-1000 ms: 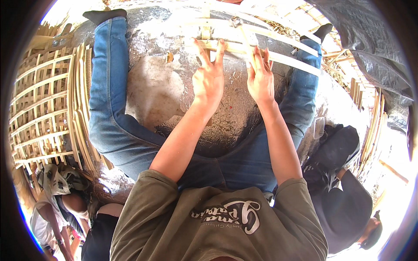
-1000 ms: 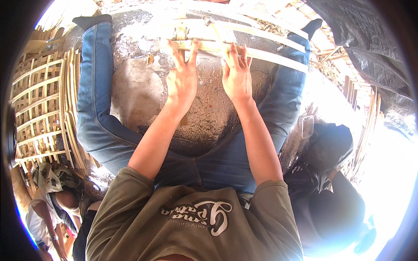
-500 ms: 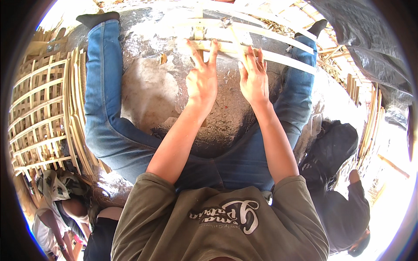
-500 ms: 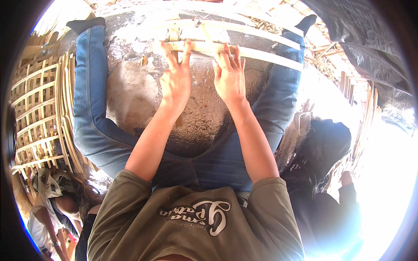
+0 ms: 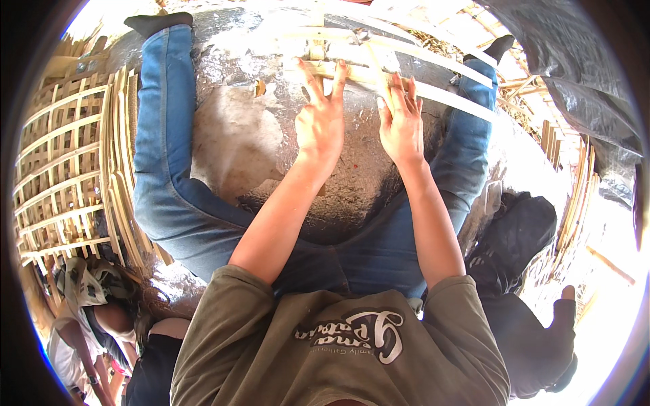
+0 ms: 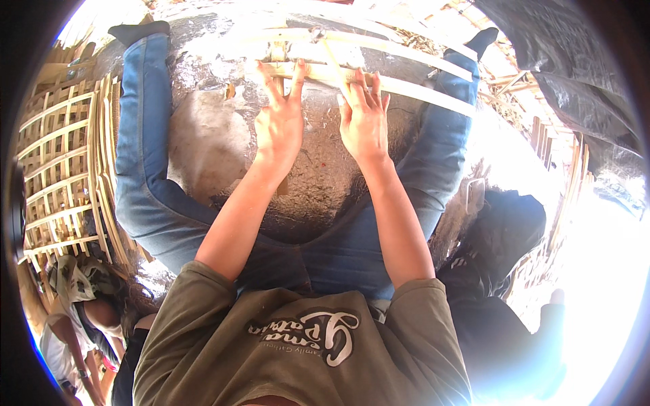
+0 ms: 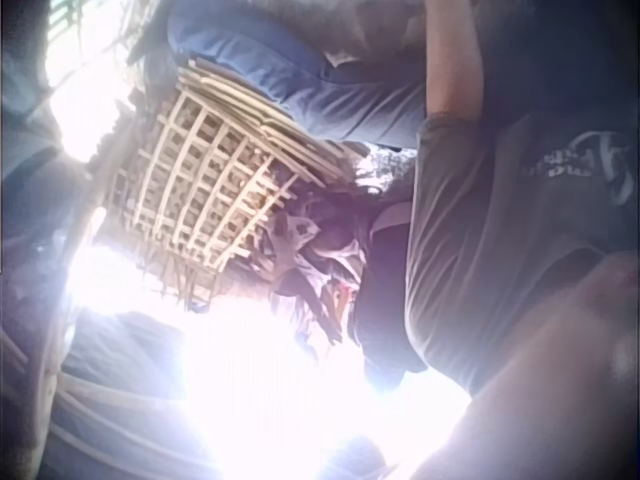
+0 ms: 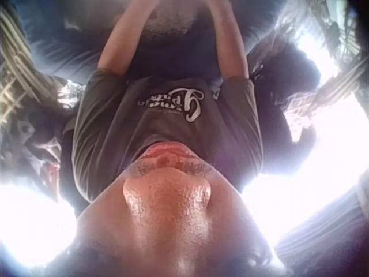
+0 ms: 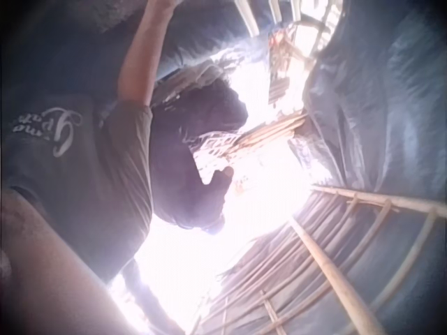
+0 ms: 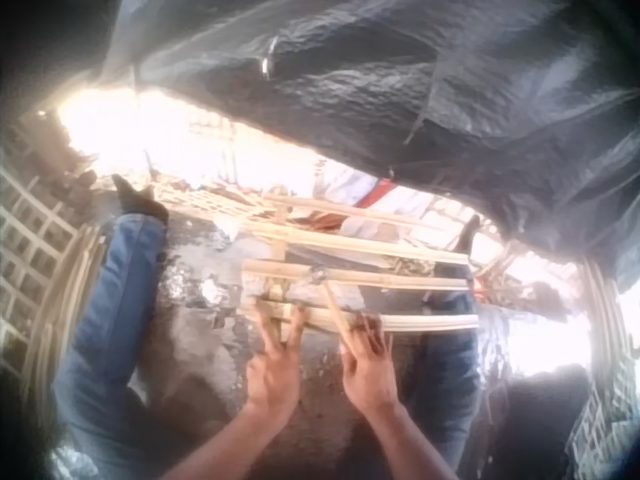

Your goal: The person sits on the ground and assembles a wooden frame by positioning thin wooden strips and securing them with a hammer and nails. The person repeatedly aligns the strips and hammers nails to fasten them together.

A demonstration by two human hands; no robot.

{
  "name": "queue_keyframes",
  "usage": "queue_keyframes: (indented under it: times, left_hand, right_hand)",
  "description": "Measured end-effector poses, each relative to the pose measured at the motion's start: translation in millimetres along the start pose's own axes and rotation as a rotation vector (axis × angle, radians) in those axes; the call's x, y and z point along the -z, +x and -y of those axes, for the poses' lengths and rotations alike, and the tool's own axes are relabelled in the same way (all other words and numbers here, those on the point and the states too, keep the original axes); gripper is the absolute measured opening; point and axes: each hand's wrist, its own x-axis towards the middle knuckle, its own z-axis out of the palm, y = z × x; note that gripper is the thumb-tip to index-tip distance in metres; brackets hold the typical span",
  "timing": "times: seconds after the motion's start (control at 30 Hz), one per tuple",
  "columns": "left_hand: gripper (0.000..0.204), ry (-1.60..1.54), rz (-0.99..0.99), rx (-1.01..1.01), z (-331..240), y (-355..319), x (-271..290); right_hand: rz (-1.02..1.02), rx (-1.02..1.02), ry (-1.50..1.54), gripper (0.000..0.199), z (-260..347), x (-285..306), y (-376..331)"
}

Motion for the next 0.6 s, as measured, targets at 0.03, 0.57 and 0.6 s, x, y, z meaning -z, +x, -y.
queue_keyframes:
  times: [0.03,0.57,0.6]
  left_hand:
    - [0.095,0.006,0.008,0.003,-0.2,0.1,0.7]
    - [0.095,0.033,0.016,0.001,-1.0,-0.3,1.8]
    - [0.095,0.039,0.028,0.005,-1.2,0.2,1.7]
  right_hand:
    - [-0.004,-0.011,0.019,0.034,0.4,0.2,0.5]
    - [0.008,0.027,-0.044,0.030,-0.7,0.3,3.2]
    - [0.017,0.033,-0.050,0.030,-0.2,1.3,3.2]
